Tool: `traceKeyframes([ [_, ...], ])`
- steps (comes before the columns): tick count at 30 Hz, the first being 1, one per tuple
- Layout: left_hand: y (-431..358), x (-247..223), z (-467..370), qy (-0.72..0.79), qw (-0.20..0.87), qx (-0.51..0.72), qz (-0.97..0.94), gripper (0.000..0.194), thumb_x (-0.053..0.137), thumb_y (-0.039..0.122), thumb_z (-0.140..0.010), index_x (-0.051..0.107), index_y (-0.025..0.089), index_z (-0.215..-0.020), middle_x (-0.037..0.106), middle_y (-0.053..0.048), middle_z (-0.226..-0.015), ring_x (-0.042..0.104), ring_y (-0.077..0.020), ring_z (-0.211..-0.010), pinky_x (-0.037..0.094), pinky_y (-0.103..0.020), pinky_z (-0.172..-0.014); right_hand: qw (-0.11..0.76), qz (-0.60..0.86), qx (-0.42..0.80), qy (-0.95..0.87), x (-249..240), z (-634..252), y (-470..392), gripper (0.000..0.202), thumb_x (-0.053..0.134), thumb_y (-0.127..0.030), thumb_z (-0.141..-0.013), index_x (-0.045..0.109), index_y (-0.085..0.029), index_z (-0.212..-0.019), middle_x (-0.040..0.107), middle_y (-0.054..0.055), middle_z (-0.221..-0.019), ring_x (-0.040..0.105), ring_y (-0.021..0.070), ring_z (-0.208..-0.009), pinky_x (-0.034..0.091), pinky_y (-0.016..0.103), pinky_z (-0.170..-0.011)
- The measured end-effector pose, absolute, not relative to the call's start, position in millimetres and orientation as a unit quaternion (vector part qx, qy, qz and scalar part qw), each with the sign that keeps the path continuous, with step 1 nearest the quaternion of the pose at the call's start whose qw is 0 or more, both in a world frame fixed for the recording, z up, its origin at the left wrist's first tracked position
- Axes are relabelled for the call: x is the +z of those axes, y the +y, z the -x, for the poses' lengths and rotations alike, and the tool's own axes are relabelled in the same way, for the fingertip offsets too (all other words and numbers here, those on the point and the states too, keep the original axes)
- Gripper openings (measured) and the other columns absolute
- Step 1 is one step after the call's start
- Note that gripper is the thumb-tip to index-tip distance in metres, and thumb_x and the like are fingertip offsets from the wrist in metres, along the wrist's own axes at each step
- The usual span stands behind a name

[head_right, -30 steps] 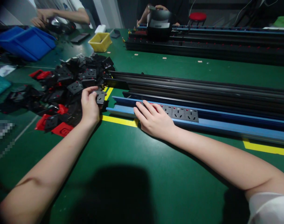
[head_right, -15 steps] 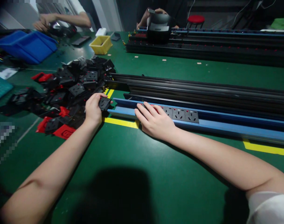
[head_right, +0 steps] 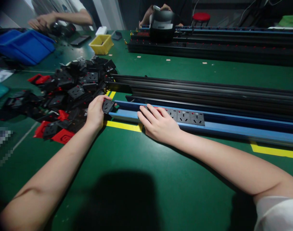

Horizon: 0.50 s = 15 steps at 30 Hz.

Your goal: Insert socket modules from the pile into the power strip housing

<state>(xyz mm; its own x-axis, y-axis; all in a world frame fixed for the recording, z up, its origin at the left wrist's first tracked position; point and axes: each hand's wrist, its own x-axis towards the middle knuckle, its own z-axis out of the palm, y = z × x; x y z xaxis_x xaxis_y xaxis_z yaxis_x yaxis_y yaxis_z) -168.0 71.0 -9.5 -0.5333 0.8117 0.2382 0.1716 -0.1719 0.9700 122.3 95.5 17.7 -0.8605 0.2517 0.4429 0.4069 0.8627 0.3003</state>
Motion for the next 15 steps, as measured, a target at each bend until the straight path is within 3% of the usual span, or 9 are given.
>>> traceKeyframes([
  [9,67.4,-13.0,169.3,0.654,0.131,0.573,-0.476,0.052,0.033,0.059,-0.103,0.066,0.021,-0.090,0.066,-0.004,-0.088,0.061,-0.0163,-0.083,0.050,-0.027,-0.079,0.209,0.171,-0.201,-0.942,16.7,-121.6,96.4,0.048,0.052,-0.027,-0.099,0.056,-0.009,-0.144,0.057,0.015,-0.151,0.057,0.0326,-0.133,0.040,0.043,-0.101],
  [15,67.7,-17.6,173.3,0.670,0.106,0.542,-0.496,0.060,0.027,0.066,-0.102,0.066,0.022,-0.093,0.066,-0.004,-0.093,0.061,-0.0173,-0.088,0.049,-0.028,-0.088,0.209,0.172,-0.207,-0.940,17.1,-121.6,96.3,0.048,0.051,-0.027,-0.099,0.057,-0.010,-0.143,0.057,0.014,-0.151,0.057,0.0325,-0.133,0.040,0.043,-0.101],
])
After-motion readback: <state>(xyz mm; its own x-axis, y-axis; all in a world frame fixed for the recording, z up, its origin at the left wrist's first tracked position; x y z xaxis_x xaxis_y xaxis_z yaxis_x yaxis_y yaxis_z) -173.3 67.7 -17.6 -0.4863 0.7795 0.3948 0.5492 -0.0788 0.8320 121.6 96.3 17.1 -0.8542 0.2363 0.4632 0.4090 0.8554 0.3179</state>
